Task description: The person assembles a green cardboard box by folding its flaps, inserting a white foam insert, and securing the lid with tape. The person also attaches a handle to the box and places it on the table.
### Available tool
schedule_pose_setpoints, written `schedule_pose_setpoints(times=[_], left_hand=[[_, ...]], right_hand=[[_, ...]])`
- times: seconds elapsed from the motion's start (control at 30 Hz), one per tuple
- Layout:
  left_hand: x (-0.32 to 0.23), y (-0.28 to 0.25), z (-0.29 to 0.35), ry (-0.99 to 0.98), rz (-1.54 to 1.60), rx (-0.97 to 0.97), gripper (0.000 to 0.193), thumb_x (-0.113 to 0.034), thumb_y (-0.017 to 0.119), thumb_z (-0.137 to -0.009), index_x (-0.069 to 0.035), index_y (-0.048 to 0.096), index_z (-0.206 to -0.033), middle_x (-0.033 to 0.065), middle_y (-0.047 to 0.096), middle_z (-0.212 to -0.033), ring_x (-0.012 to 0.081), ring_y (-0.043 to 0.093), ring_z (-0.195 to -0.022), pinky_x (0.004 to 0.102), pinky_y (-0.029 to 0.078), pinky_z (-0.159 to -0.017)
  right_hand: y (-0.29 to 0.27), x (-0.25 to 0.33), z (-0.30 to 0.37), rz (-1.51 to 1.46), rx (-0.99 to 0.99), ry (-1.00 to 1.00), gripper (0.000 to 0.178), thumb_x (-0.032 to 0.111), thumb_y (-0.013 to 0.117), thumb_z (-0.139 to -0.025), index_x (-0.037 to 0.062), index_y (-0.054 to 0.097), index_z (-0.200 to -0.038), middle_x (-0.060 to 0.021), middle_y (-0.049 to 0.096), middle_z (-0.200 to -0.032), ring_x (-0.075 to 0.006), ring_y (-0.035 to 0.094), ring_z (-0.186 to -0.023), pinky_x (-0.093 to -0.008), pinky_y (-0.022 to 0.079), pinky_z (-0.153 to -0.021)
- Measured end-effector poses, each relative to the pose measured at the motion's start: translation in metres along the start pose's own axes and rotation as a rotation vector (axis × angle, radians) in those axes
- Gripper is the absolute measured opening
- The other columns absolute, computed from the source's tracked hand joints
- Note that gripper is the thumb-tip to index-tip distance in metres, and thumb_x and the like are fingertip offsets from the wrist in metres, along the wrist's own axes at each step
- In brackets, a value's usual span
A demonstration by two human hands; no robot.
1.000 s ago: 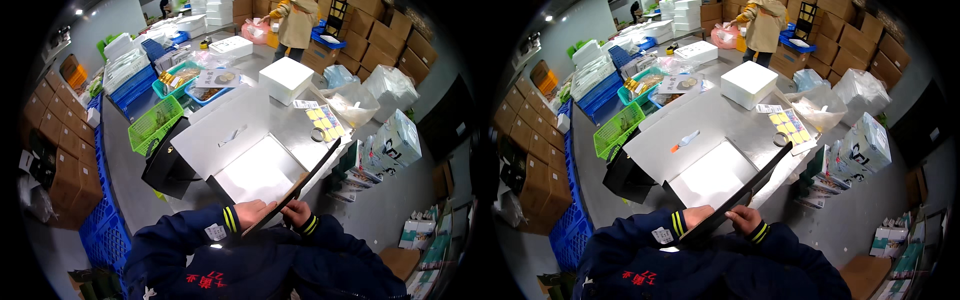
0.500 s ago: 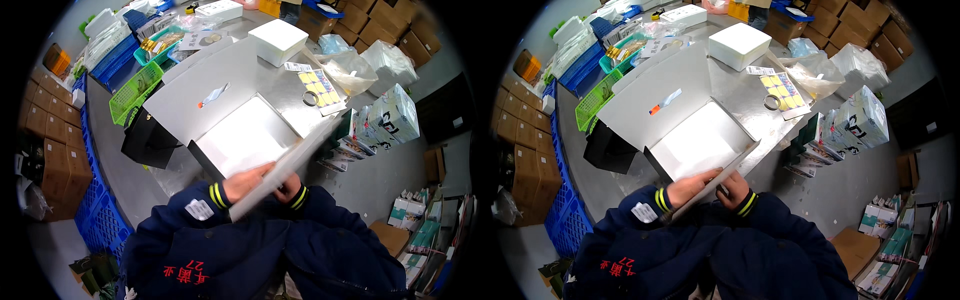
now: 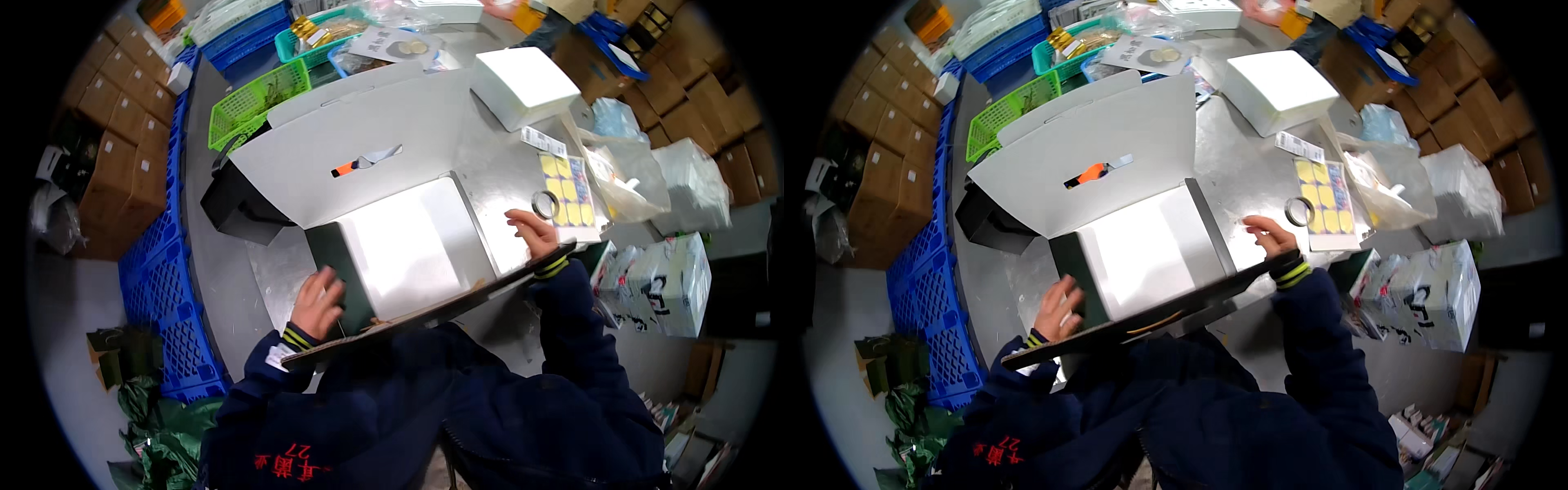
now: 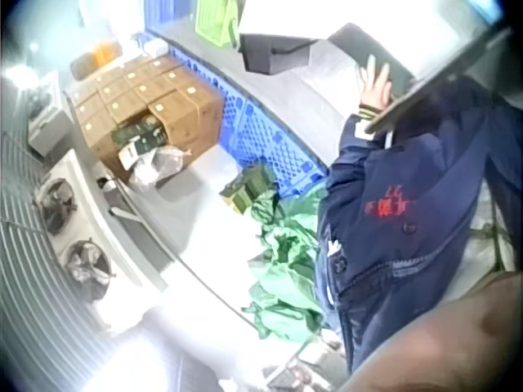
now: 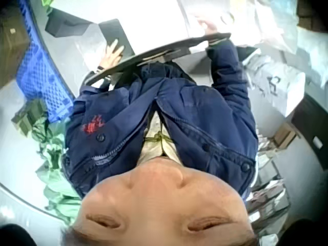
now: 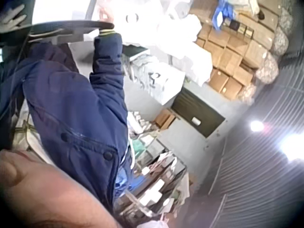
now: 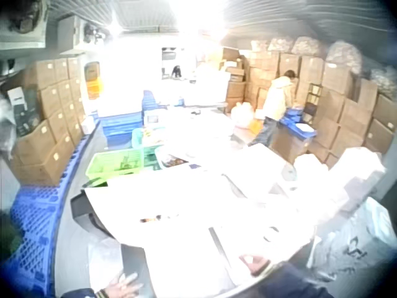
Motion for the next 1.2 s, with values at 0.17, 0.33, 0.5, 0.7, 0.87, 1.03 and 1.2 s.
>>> schedule_pose_setpoints(times=[0.17,0.33,0.5,0.7,0.87,1.03,1.2], left_hand=[[-0.033,-0.008,0.001,-0.070,-0.405,0.290,0.047,-0.017,0.062,-0.079,-0.025,0.054,-0.125,0.0022,0.036,-0.143,0.0384,0.023,-0.134,0.0587,0.022,-0.104],[-0.067,-0.023,0.031,-0.249,-0.086,0.434,0.048,-0.035,0.066,-0.074,-0.020,0.058,-0.119,0.0043,0.045,-0.137,0.0291,0.025,-0.136,0.0573,0.016,-0.108],[-0.040,0.007,0.010,-0.718,0.555,-0.253,0.033,-0.016,0.067,-0.080,-0.001,0.061,-0.109,0.0154,0.065,-0.101,0.0249,0.061,-0.097,0.0321,0.044,-0.089],[-0.060,-0.042,-0.079,-0.319,-0.363,-0.679,0.073,-0.027,0.078,-0.066,0.000,0.045,-0.126,0.0187,0.045,-0.128,0.0363,0.040,-0.120,0.0437,0.034,-0.100],[-0.035,-0.066,-0.110,-0.339,-0.453,-0.486,0.050,-0.030,0.074,-0.069,-0.006,0.058,-0.109,0.0083,0.058,-0.107,0.0292,0.051,-0.102,0.0396,0.037,-0.087],[0.013,-0.041,-0.108,-0.425,-0.219,-0.498,0.020,-0.022,0.070,-0.076,-0.008,0.065,-0.090,0.0019,0.064,-0.086,0.0227,0.053,-0.087,0.0355,0.036,-0.077],[0.010,-0.016,-0.111,-0.508,-0.478,-0.711,0.017,-0.018,0.071,-0.074,-0.012,0.069,-0.090,0.0048,0.057,-0.095,0.0271,0.050,-0.099,0.0376,0.037,-0.085]], right_hand=[[0.066,0.002,-0.016,0.874,0.709,-0.726,0.045,0.015,0.056,-0.079,0.0105,0.051,-0.123,-0.0056,0.049,-0.131,-0.0260,0.043,-0.123,-0.0426,0.037,-0.094],[0.022,-0.005,0.004,0.978,1.132,-0.752,0.066,0.023,0.062,-0.075,0.0110,0.037,-0.135,-0.0087,0.028,-0.147,-0.0290,0.024,-0.136,-0.0465,0.031,-0.101],[0.016,-0.003,-0.018,0.156,1.025,0.159,0.053,0.026,0.058,-0.087,0.0052,0.041,-0.133,-0.0141,0.048,-0.130,-0.0276,0.043,-0.123,-0.0382,0.034,-0.101],[0.069,0.040,-0.078,-0.092,0.104,-0.196,0.062,0.000,0.062,-0.083,-0.0043,0.026,-0.134,-0.0149,0.058,-0.108,-0.0167,0.056,-0.099,-0.0281,0.045,-0.088],[0.067,0.059,-0.104,0.271,0.097,-0.235,0.047,0.012,0.071,-0.077,0.0004,0.050,-0.118,-0.0148,0.062,-0.099,-0.0204,0.061,-0.084,-0.0289,0.048,-0.077],[0.076,0.028,-0.128,0.415,0.179,-0.085,0.028,0.028,0.069,-0.079,0.0031,0.066,-0.092,-0.0138,0.063,-0.081,-0.0251,0.061,-0.078,-0.0309,0.048,-0.070],[0.087,-0.023,-0.126,0.442,-0.018,-0.115,0.021,0.027,0.073,-0.075,0.0089,0.069,-0.085,-0.0103,0.049,-0.084,-0.0238,0.051,-0.081,-0.0318,0.045,-0.073]])
Point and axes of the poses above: each hand's wrist, its own z-axis away from the middle knuckle, its own y-axis out of the palm, x = y × z, the point moved 3 cm from there along -z, towards the middle knuckle
